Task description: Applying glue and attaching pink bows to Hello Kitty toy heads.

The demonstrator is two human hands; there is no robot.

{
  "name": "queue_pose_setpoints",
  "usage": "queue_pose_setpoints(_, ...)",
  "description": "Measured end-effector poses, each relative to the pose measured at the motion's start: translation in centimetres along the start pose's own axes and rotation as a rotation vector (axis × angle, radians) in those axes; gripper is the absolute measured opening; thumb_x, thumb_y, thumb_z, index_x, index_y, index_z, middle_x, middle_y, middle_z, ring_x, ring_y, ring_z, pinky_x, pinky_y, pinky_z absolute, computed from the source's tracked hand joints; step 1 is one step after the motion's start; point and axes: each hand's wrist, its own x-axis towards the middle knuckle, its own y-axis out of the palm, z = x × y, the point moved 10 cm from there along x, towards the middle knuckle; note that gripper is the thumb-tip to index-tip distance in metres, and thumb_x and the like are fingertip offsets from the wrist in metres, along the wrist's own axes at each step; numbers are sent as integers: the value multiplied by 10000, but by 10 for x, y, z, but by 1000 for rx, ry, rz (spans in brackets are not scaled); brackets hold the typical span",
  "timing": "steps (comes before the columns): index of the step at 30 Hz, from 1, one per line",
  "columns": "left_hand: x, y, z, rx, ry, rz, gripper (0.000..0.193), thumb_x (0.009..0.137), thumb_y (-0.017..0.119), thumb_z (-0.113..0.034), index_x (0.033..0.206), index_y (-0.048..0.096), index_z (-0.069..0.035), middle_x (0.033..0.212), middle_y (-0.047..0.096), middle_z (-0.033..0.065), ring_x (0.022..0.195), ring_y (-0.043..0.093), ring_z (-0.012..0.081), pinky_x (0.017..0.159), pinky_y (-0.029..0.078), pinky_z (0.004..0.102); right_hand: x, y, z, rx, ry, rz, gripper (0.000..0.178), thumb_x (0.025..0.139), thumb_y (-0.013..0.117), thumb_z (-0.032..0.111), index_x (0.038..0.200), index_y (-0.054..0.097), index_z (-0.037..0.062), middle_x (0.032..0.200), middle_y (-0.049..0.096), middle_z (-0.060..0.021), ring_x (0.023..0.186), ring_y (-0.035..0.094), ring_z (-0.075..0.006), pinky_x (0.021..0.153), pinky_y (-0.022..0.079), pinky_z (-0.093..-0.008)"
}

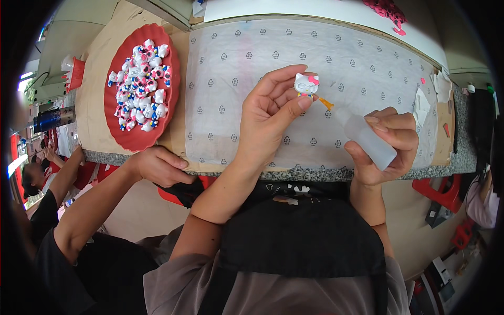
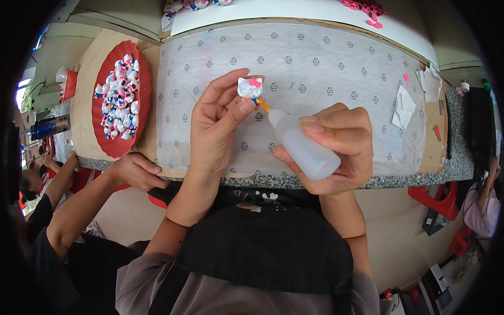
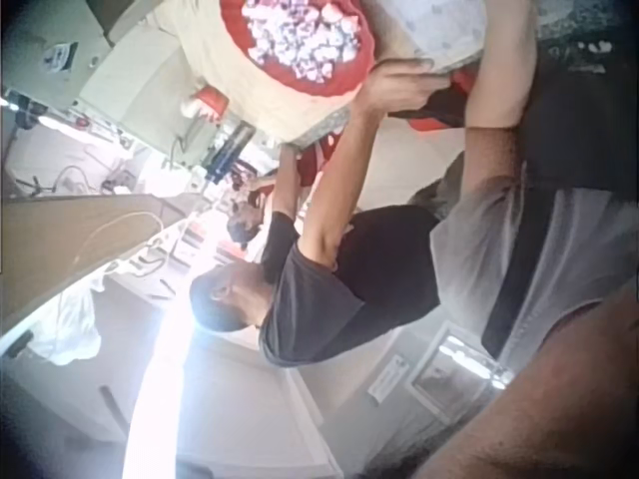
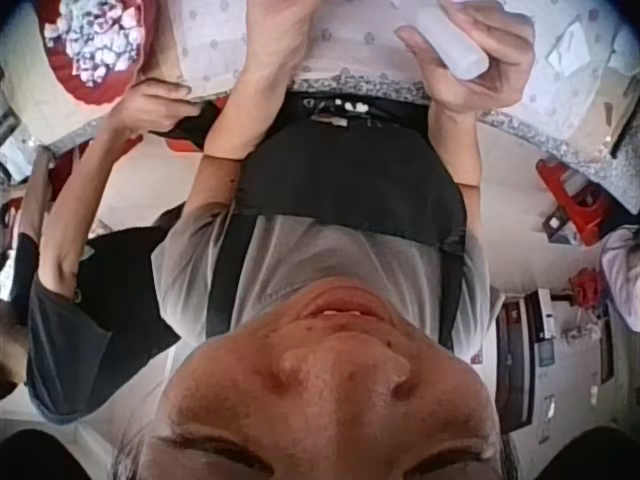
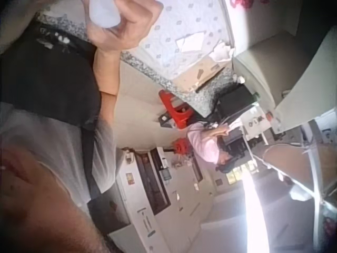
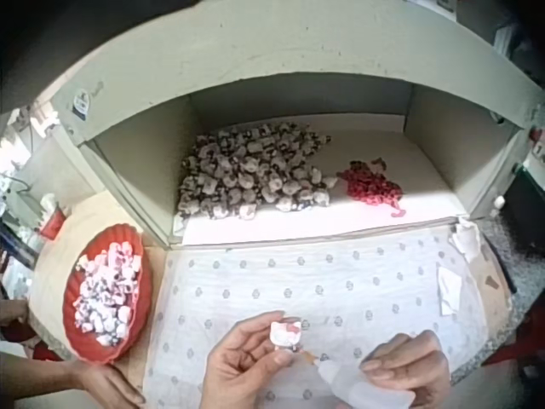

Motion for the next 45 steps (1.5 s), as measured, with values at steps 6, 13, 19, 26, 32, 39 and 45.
queue_pose_setpoints(6, -1, 0, 1, -16, -11, -4, 379, 731, 556, 35, 1090, 436, 19, 953, 555, 82, 830, 547, 103, 749, 429, 203, -1, -2, 0, -20, -14, -27, 453, 489, 761, -19, 852, 494, 26, 815, 476, -94, 615, 497, -150, 527, 425, -223)
queue_pose_setpoints(13, 0, 1, 3, -20, -15, 18, 375, 734, 551, 38, 1090, 435, 26, 949, 556, 84, 828, 548, 105, 753, 430, 202, 0, -1, 2, -19, -44, -28, 457, 488, 766, -11, 855, 496, 25, 822, 483, -97, 605, 498, -148, 515, 426, -220)
queue_pose_setpoints(19, 0, 3, 2, -8, -21, 16, 373, 733, 546, 47, 1089, 436, 28, 936, 557, 79, 817, 542, 91, 740, 432, 193, -1, 0, 3, -2, -55, -21, 470, 472, 769, -20, 855, 498, 16, 818, 487, -97, 588, 495, -143, 502, 417, -215)
queue_pose_setpoints(26, -1, 3, 1, 60, 12, 23, 364, 728, 558, 42, 1077, 458, 18, 902, 561, 61, 754, 521, 55, 650, 415, 158, -1, 0, 3, 6, -63, -26, 467, 474, 769, -20, 855, 502, 15, 818, 489, -98, 586, 493, -139, 494, 415, -214)
queue_pose_setpoints(32, -3, 3, 1, 102, 24, 21, 372, 719, 571, 41, 1074, 466, 14, 860, 565, 48, 756, 516, 51, 633, 409, 154, -1, 3, 2, 4, -44, -23, 460, 474, 769, -17, 850, 507, 16, 813, 484, -93, 586, 494, -139, 498, 422, -214)
queue_pose_setpoints(39, -4, 4, -3, 152, 51, 37, 372, 718, 567, 50, 1074, 465, 16, 913, 544, 55, 798, 514, 75, 693, 418, 180, -2, 5, 3, 18, -37, 14, 475, 457, 767, -31, 855, 511, 12, 805, 479, -97, 577, 490, -139, 490, 407, -212)
queue_pose_setpoints(45, -1, 3, 0, 111, 32, 26, 363, 731, 553, 44, 1081, 463, 10, 885, 562, 55, 789, 533, 82, 685, 427, 176, -1, 0, -1, 23, -43, 0, 472, 462, 748, -54, 862, 506, 9, 812, 476, -102, 582, 484, -139, 496, 401, -216)
